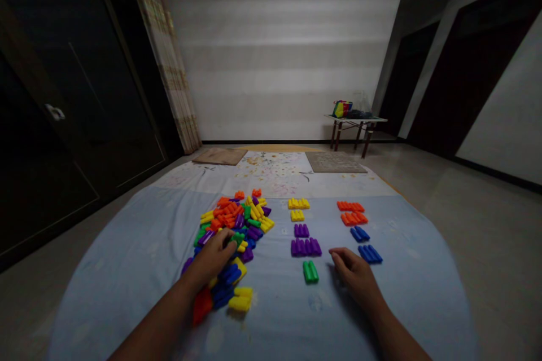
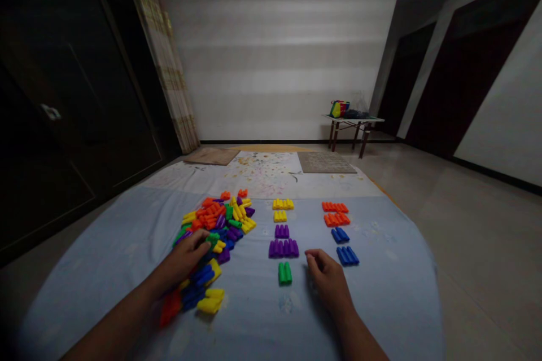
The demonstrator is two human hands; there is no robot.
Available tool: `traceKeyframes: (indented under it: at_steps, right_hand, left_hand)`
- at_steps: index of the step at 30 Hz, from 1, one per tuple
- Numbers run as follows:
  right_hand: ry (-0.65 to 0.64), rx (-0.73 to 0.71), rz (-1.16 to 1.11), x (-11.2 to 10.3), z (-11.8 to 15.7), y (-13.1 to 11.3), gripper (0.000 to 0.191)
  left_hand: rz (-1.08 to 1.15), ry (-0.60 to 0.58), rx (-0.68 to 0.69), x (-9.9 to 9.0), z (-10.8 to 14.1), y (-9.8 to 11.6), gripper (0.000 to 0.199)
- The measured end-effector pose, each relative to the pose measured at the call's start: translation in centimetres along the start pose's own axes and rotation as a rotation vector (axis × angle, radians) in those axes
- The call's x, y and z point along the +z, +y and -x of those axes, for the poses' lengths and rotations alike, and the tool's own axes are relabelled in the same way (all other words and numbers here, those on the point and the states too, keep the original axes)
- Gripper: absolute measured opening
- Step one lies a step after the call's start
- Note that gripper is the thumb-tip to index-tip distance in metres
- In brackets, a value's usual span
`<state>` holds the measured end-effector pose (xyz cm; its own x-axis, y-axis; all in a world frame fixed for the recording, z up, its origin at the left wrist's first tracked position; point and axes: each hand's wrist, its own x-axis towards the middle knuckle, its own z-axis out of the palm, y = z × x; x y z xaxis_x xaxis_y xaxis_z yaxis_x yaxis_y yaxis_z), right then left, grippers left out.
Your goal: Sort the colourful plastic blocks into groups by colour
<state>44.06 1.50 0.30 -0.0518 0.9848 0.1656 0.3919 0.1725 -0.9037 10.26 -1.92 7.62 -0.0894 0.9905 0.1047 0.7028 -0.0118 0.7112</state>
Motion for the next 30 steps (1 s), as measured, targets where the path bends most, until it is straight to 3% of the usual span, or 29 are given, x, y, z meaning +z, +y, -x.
traceKeyframes:
  at_steps: [5,10,17,22,26,30]
  right_hand:
    - [-0.030,0.056,-0.019,0.2,-0.3,1.1,0.037]
    - [-0.019,0.028,-0.004,0.1,-0.3,0.8,0.036]
    - [0.004,0.044,-0.003,0.0,-0.2,1.0,0.038]
    - [-0.020,0.048,0.010,0.0,-0.2,1.4,0.040]
    - [-0.011,0.048,-0.003,0.0,-0.3,1.2,0.039]
    - [0.002,0.037,-0.019,0.0,-0.4,0.7,0.040]
  left_hand:
    - [0.200,0.153,-0.064,0.9,-0.8,-0.9,0.027]
    - [0.267,0.207,-0.107,1.5,-1.0,-1.0,0.041]
    - [0.087,0.204,0.025,1.7,-0.4,0.5,0.041]
    - [0.063,0.315,0.017,1.2,-0.4,0.7,0.040]
    - [0.024,0.216,0.064,1.2,0.6,2.0,0.035]
    - [-0.103,0.047,0.127,3.2,2.5,4.1,0.027]
